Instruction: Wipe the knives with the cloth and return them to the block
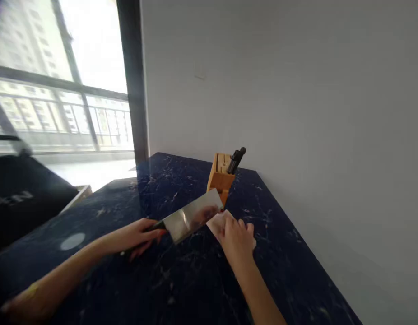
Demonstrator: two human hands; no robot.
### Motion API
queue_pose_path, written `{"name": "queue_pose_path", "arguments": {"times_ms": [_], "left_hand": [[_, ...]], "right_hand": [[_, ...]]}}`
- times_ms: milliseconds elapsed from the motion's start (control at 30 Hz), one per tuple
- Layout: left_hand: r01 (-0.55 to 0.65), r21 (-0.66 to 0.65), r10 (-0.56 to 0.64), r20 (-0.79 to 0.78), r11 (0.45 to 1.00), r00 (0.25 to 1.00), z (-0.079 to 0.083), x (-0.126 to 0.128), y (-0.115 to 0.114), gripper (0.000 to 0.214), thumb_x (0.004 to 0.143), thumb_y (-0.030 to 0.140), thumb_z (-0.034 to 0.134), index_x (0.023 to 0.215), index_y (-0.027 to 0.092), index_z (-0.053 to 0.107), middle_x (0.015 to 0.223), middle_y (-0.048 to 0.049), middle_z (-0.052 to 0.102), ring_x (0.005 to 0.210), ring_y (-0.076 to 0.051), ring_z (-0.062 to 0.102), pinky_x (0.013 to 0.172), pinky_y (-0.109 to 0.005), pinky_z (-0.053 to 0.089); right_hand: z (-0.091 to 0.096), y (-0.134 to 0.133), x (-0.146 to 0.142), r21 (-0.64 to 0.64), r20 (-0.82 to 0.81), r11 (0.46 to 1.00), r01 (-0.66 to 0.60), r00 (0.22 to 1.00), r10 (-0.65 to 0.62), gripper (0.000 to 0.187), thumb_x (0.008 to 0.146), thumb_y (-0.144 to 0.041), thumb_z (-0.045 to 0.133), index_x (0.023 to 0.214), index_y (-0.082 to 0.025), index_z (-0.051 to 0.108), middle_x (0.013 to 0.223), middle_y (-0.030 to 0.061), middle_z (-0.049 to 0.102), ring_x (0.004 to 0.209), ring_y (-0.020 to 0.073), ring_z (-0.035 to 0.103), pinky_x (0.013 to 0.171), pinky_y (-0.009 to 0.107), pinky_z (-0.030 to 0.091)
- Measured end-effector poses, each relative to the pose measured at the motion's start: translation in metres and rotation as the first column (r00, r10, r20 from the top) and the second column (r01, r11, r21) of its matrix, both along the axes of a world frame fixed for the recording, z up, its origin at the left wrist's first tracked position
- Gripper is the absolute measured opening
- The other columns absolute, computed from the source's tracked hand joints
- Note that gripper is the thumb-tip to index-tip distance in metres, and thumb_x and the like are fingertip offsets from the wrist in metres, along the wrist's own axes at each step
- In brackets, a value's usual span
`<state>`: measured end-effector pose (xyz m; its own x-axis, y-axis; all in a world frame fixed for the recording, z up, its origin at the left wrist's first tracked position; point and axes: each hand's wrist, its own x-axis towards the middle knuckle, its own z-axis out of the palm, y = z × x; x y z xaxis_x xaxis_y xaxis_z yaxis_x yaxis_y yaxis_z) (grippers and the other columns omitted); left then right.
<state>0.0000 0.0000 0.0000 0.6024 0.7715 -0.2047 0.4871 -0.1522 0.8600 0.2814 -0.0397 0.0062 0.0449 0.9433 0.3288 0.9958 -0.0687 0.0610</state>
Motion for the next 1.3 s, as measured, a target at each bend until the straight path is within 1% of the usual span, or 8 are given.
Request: {"name": "queue_pose_path", "arguments": {"times_ms": [67,167,267,333,467,800,933,1300], "left_hand": [[-0.006,-0.005,0.006,-0.009,1.000,1.000,0.002,-0.003,0.000,0.044,0.077,0.058,0.042,0.079,0.016,0.053,0.042,0.0060,0.049,0.031,-0.008,0.045,0.030,-0.015,0.036],[-0.009,-0.012,0.009,-0.014,1.000,1.000,0.004,-0.007,0.001,0.043,0.077,0.058,0.043,0.078,0.016,0.053,0.043,0.0060,0.049,0.032,-0.008,0.046,0.030,-0.016,0.037],[-0.014,-0.015,0.014,-0.012,1.000,1.000,0.004,-0.008,0.002,0.041,0.077,0.057,0.043,0.077,0.016,0.052,0.042,0.0060,0.049,0.031,-0.008,0.045,0.030,-0.015,0.037],[-0.020,-0.016,0.019,-0.012,1.000,1.000,0.003,-0.008,0.003,0.041,0.077,0.056,0.043,0.076,0.016,0.051,0.042,0.0060,0.048,0.031,-0.007,0.044,0.030,-0.015,0.036],[-0.021,-0.024,0.021,-0.004,0.999,1.000,0.003,-0.008,0.003,0.041,0.077,0.057,0.043,0.076,0.016,0.051,0.041,0.0056,0.049,0.031,-0.008,0.045,0.030,-0.015,0.036],[-0.034,-0.021,0.034,0.004,0.999,0.999,0.001,-0.007,0.003,0.041,0.078,0.056,0.043,0.076,0.016,0.053,0.042,0.0051,0.050,0.031,-0.008,0.046,0.030,-0.015,0.036],[-0.042,-0.011,0.043,0.027,0.999,0.999,0.000,-0.004,0.002,0.040,0.077,0.056,0.044,0.074,0.016,0.051,0.041,0.0055,0.049,0.030,-0.007,0.045,0.029,-0.014,0.035],[-0.053,-0.058,0.057,0.065,0.997,0.996,0.003,0.001,-0.004,0.043,0.075,0.058,0.045,0.074,0.016,0.052,0.041,0.0051,0.051,0.030,-0.007,0.045,0.029,-0.015,0.035]], "right_hand": [[0.002,-0.001,0.001,0.019,-0.006,1.000,-0.009,1.000,0.009,0.027,0.083,-0.034,0.041,0.102,-0.022,0.056,0.085,0.0047,0.065,0.085,0.0232,0.054,0.070,0.035,0.026],[0.002,0.001,0.010,0.089,0.017,0.995,0.046,0.999,-0.047,0.035,0.087,-0.037,0.031,0.082,-0.020,0.061,0.082,0.0067,0.063,0.083,0.0224,0.053,0.071,0.035,0.027],[-0.001,0.005,0.026,0.156,0.030,0.978,0.142,0.989,-0.148,0.033,0.087,-0.035,0.033,0.090,-0.017,0.060,0.088,0.0098,0.062,0.086,0.0248,0.052,0.071,0.035,0.028],[-0.003,0.008,0.035,0.091,-0.028,0.984,0.151,0.988,-0.149,0.030,0.083,-0.037,0.040,0.094,-0.019,0.061,0.091,0.0094,0.062,0.088,0.0261,0.052,0.070,0.035,0.029],[-0.001,0.011,0.040,-0.020,-0.150,0.996,0.090,0.984,-0.092,0.019,0.078,-0.035,0.048,0.082,-0.026,0.063,0.086,0.0031,0.063,0.087,0.0252,0.052,0.068,0.034,0.029],[0.013,0.011,0.063,0.236,-0.376,0.950,0.205,0.921,-0.105,0.013,0.078,-0.028,0.043,0.084,-0.021,0.052,0.073,0.0014,0.062,0.072,0.0182,0.058,0.066,0.028,0.033],[0.014,0.011,0.077,0.348,-0.469,0.885,0.311,0.875,-0.123,0.014,0.075,-0.031,0.045,0.082,-0.020,0.050,0.071,0.0030,0.062,0.067,0.0195,0.058,0.063,0.028,0.035],[0.033,-0.006,0.100,0.631,-0.574,0.614,0.475,0.818,-0.043,0.026,0.073,-0.036,0.050,0.088,-0.015,0.053,0.072,0.0068,0.059,0.064,0.0203,0.055,0.062,0.030,0.040]]}}
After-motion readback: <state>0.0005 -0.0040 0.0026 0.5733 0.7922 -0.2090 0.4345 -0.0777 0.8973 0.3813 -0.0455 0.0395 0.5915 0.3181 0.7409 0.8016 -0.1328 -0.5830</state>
